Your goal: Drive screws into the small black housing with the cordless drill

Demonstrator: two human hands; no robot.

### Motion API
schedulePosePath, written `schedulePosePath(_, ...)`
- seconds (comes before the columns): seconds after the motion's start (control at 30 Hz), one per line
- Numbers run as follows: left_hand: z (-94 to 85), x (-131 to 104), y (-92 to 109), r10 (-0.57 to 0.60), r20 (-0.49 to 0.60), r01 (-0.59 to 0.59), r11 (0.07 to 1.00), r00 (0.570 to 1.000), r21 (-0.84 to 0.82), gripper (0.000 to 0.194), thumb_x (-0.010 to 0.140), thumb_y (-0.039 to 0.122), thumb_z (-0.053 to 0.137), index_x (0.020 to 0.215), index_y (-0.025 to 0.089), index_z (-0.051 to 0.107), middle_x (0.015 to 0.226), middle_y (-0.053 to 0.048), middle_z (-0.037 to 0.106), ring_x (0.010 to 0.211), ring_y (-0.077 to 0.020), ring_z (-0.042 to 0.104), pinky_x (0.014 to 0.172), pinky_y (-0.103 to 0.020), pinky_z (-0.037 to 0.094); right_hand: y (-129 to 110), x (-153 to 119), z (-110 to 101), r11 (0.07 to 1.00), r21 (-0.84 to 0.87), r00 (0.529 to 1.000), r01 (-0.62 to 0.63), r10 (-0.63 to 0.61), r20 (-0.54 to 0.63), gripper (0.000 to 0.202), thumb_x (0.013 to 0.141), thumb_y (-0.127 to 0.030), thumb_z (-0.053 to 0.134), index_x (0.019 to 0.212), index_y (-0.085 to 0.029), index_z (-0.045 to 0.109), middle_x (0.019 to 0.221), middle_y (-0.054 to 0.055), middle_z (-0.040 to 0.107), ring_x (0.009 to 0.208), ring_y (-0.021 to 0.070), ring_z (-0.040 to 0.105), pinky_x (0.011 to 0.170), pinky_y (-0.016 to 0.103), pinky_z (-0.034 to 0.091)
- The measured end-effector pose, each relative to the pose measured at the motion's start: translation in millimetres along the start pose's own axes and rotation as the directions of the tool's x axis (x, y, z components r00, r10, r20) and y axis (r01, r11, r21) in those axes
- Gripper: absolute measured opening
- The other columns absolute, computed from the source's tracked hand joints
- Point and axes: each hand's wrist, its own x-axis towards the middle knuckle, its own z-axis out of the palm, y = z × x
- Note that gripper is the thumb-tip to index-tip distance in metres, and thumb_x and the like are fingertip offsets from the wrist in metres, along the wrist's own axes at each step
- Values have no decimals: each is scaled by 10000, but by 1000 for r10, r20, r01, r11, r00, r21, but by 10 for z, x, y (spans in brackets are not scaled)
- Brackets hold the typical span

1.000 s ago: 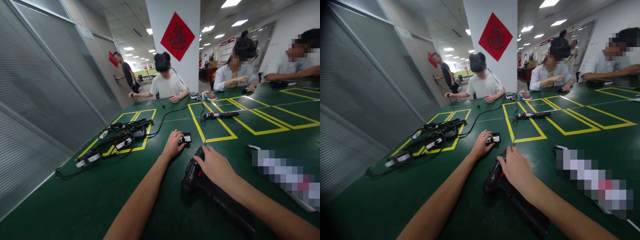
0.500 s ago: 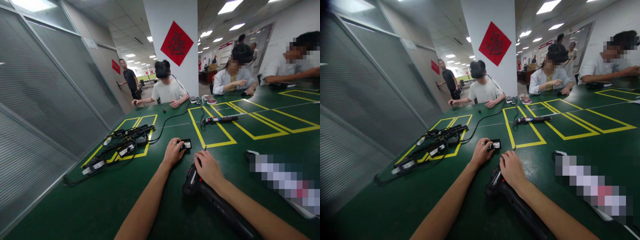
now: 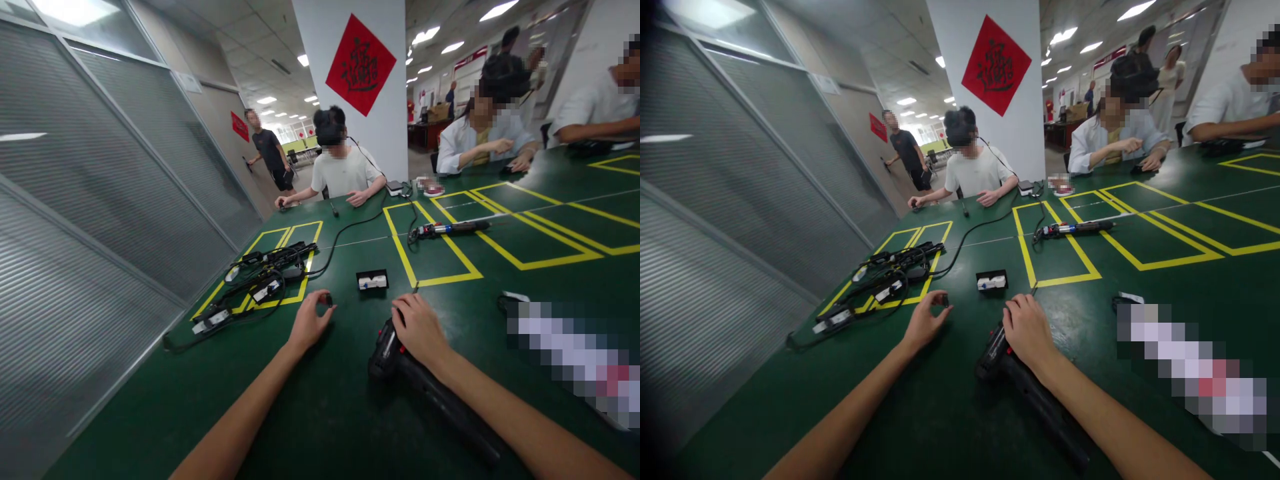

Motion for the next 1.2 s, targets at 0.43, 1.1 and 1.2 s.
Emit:
schedulePosePath(0.43,-1471,-1060,-1365,-896,175,782,243,408,-574,215,775,123,563,989,138,553,920,-62,668,773,-129,655,711,-267,553,-41,7,7,1000,-14,999,7,-6,36,185,899,-261,543,1046,-166,604,1099,56,620,972,199,601,826,411,489)
schedulePosePath(1.1,-872,-725,-663,-210,17,185,895,978,406,437,806,401,462,1187,188,479,1264,-110,440,1189,-264,446,1061,-433,332,75,850,296,993,-80,984,85,-71,162,284,898,-285,546,1162,-182,555,1197,79,576,979,207,602,818,414,502)
schedulePosePath(1.2,-523,-478,-252,-55,70,33,956,996,290,399,832,360,466,1204,218,463,1297,-87,416,1231,-235,423,1079,-414,323,115,894,413,996,-56,982,75,-64,177,281,897,-282,548,1158,-177,558,1187,82,582,970,204,606,811,406,506)
